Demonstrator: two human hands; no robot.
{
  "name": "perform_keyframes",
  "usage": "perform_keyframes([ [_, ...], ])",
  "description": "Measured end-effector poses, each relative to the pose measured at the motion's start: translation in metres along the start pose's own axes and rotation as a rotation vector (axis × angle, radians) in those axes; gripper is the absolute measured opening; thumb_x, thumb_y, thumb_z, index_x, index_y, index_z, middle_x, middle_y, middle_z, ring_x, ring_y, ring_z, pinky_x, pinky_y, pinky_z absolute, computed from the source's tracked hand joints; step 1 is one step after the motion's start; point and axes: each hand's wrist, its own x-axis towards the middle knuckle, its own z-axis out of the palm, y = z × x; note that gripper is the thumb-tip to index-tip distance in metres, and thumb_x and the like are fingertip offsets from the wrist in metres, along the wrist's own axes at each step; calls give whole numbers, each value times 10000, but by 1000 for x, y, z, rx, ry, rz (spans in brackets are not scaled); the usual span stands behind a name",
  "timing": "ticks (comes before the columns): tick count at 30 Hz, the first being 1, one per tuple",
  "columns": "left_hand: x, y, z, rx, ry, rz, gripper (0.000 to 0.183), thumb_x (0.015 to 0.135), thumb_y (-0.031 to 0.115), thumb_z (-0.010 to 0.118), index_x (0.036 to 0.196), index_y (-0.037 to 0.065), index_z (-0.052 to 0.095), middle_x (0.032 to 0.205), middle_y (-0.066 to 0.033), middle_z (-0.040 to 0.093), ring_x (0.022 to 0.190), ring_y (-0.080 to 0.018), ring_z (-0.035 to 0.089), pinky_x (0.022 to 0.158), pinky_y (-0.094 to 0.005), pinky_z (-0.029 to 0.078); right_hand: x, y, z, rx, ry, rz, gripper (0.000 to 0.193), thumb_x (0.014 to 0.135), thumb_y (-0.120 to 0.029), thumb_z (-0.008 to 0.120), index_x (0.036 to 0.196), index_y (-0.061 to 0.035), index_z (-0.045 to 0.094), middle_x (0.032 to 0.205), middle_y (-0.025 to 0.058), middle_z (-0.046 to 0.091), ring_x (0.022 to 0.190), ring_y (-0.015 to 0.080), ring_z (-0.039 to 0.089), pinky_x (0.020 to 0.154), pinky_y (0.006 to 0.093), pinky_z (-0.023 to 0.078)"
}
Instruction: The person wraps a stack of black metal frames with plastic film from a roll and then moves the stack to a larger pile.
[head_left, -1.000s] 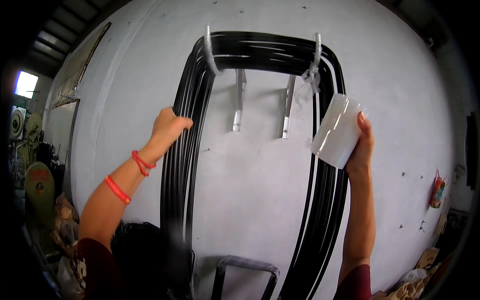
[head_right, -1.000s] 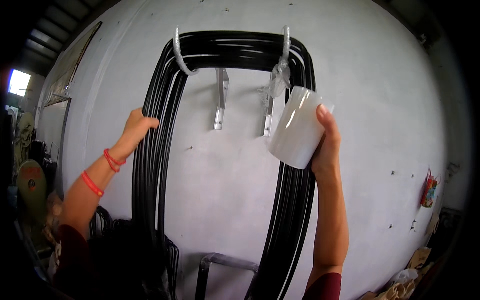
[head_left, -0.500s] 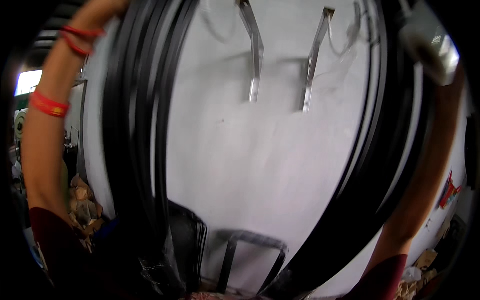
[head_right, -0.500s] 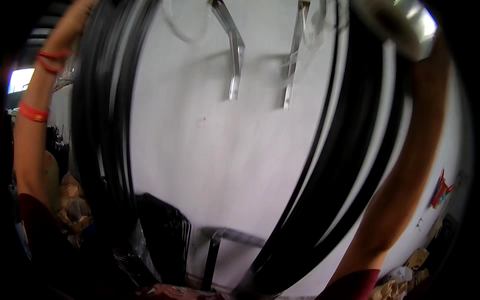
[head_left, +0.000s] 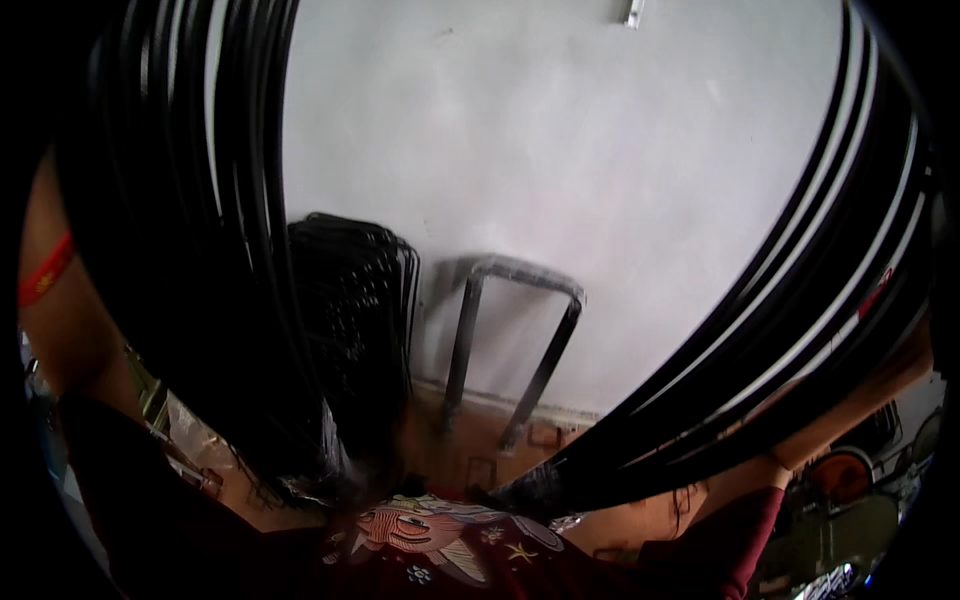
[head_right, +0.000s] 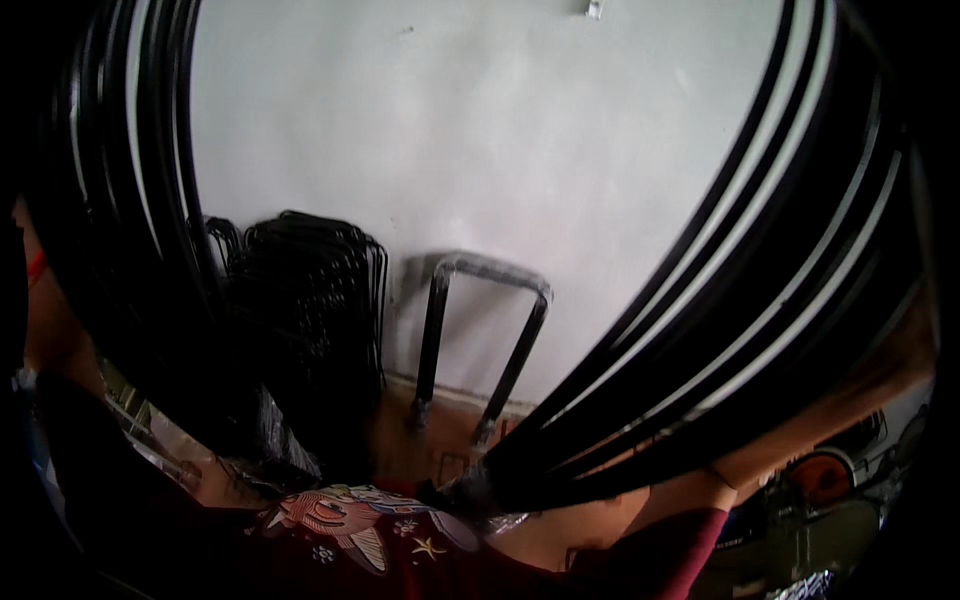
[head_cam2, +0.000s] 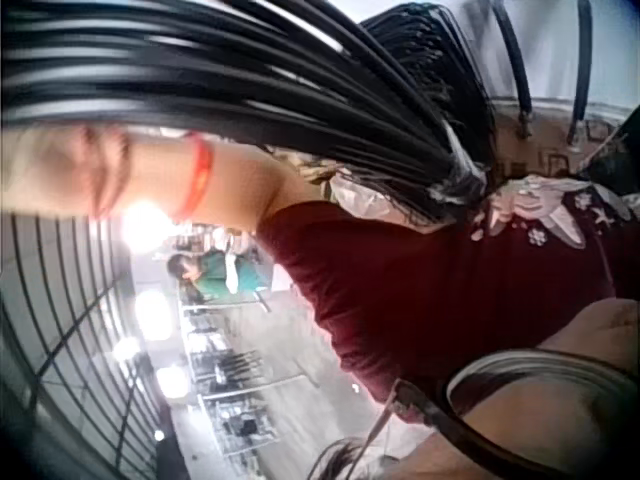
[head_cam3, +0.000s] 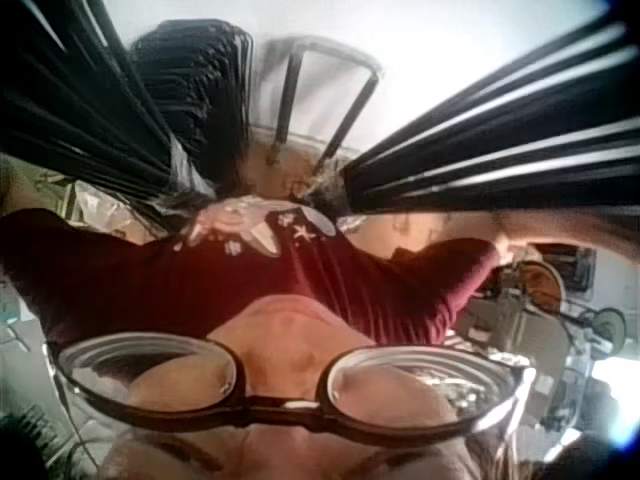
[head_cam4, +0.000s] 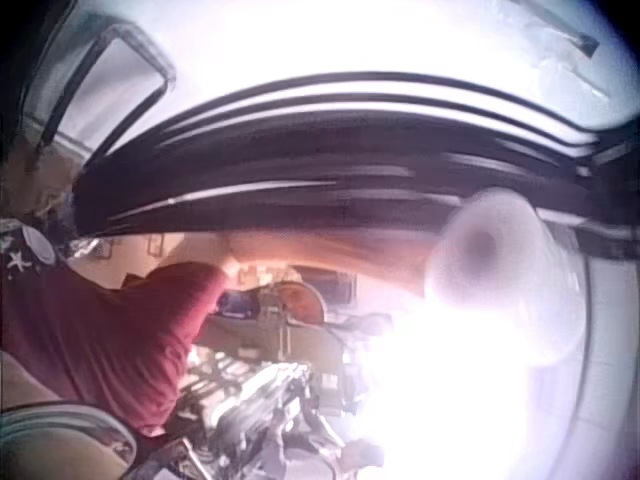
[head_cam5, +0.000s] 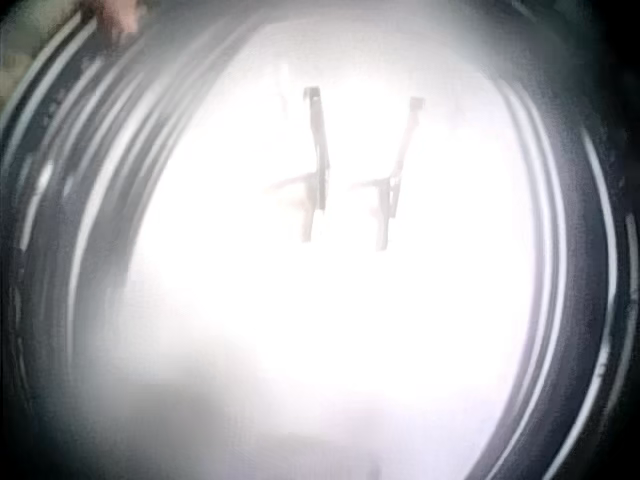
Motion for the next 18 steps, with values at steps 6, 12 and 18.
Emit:
perform_keyframes([
  [6,7,-16,11,-46,-247,-101,222,739,241,575,823,36,568,645,-30,562,488,-85,548,434,-194,434,1,33,-41,35,9,122,764,740,-620,416,1264,-64,394,1184,210,472,1083,327,489,835,429,479],
  [12,-29,-58,88,-231,-388,-183,233,749,255,576,839,40,562,646,-30,561,495,-83,556,436,-189,440,-71,87,-16,7,220,258,818,728,-660,377,1291,-66,366,1221,237,441,1121,359,464,832,464,483],
  [18,-75,-68,219,-256,-61,-334,186,711,203,581,799,42,551,631,-16,543,490,-89,533,435,-212,423,-155,160,-80,157,149,416,892,661,-657,497,1282,-32,363,1221,214,424,1107,334,456,880,430,424],
])
